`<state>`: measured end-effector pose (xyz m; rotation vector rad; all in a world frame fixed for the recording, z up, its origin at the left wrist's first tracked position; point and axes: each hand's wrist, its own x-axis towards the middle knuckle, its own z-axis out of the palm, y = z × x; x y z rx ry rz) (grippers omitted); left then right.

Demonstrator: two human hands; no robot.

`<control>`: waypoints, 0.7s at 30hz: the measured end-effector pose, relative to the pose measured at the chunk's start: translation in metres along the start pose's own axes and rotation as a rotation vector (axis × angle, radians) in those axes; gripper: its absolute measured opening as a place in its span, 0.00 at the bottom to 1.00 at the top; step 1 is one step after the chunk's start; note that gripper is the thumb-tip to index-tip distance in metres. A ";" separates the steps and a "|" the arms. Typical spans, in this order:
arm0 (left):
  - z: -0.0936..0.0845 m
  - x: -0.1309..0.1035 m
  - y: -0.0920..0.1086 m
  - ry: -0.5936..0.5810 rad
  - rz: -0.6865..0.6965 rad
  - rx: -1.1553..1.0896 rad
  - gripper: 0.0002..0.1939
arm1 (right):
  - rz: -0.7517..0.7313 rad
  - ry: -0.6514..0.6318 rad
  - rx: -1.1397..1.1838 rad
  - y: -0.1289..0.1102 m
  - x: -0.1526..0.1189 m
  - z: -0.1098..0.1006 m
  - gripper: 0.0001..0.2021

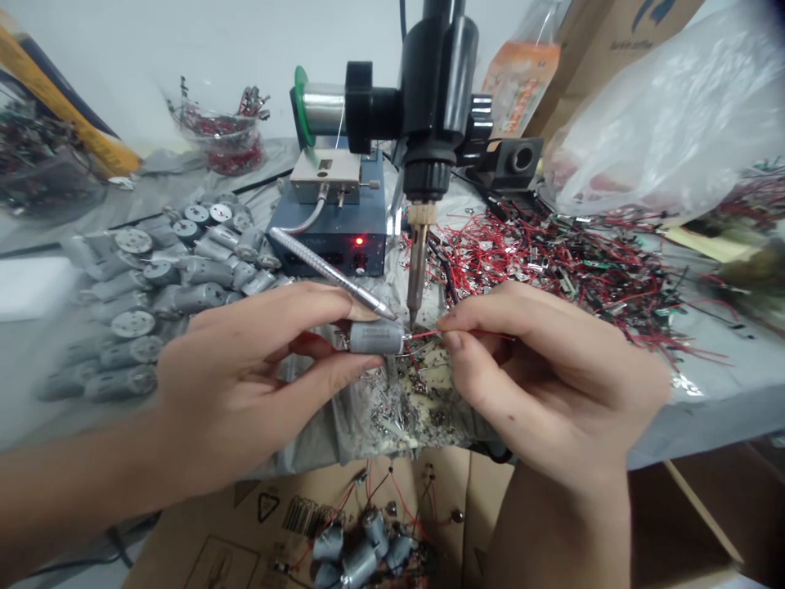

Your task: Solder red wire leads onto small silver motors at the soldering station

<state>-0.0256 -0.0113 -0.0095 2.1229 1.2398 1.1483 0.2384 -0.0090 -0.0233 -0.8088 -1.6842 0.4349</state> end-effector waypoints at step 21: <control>0.000 0.005 -0.001 0.025 0.093 0.109 0.06 | 0.117 -0.085 -0.170 -0.004 -0.004 -0.034 0.06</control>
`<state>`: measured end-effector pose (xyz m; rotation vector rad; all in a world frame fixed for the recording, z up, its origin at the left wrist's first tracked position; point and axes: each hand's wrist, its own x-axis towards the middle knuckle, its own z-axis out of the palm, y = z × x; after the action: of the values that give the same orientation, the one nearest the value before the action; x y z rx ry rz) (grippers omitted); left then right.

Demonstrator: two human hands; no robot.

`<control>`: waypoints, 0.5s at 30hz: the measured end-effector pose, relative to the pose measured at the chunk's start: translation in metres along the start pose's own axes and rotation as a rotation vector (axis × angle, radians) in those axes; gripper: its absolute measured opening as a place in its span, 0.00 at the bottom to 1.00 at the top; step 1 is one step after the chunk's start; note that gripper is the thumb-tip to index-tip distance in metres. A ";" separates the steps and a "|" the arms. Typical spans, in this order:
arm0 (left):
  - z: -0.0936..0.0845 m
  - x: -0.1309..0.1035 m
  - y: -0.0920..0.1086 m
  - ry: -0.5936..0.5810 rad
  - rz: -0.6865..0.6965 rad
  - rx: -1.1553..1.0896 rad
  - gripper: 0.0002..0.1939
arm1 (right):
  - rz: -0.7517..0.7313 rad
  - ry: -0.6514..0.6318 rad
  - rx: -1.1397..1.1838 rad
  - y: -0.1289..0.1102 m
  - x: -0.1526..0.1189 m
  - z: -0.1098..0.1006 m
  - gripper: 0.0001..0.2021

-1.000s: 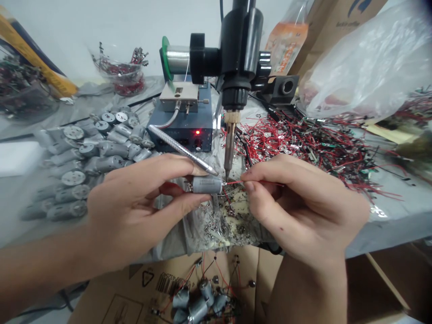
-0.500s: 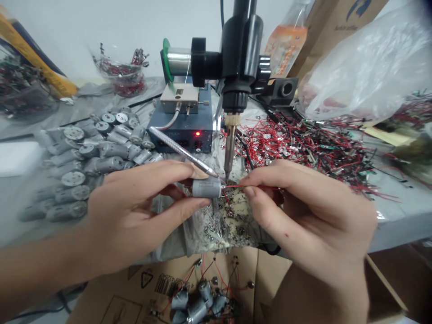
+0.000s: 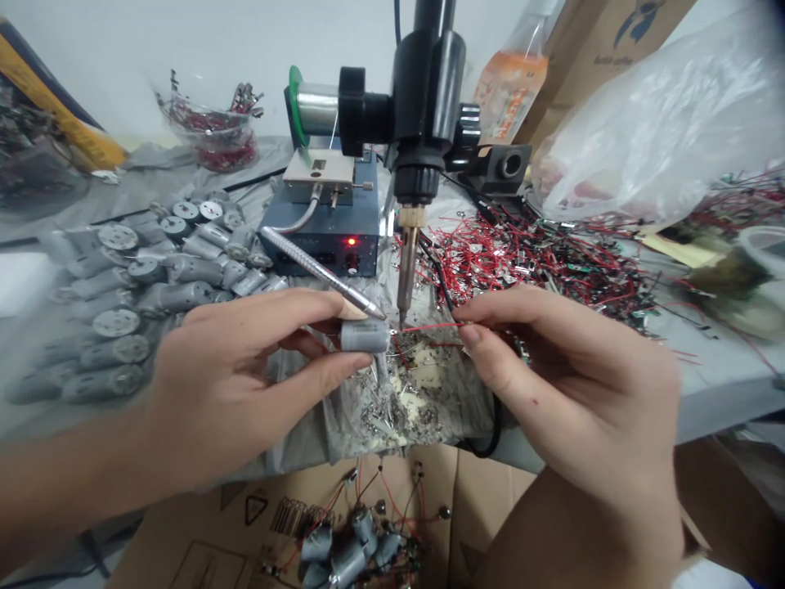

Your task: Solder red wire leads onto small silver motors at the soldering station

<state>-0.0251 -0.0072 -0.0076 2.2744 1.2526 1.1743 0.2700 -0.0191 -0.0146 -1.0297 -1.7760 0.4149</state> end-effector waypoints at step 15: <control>0.016 -0.001 -0.010 0.092 -0.303 -0.364 0.12 | 0.198 0.028 -0.482 0.007 -0.025 -0.064 0.10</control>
<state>-0.0190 -0.0003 -0.0237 1.7224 1.2426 1.2806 0.3328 -0.0459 -0.0064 -1.5482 -1.7960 0.0864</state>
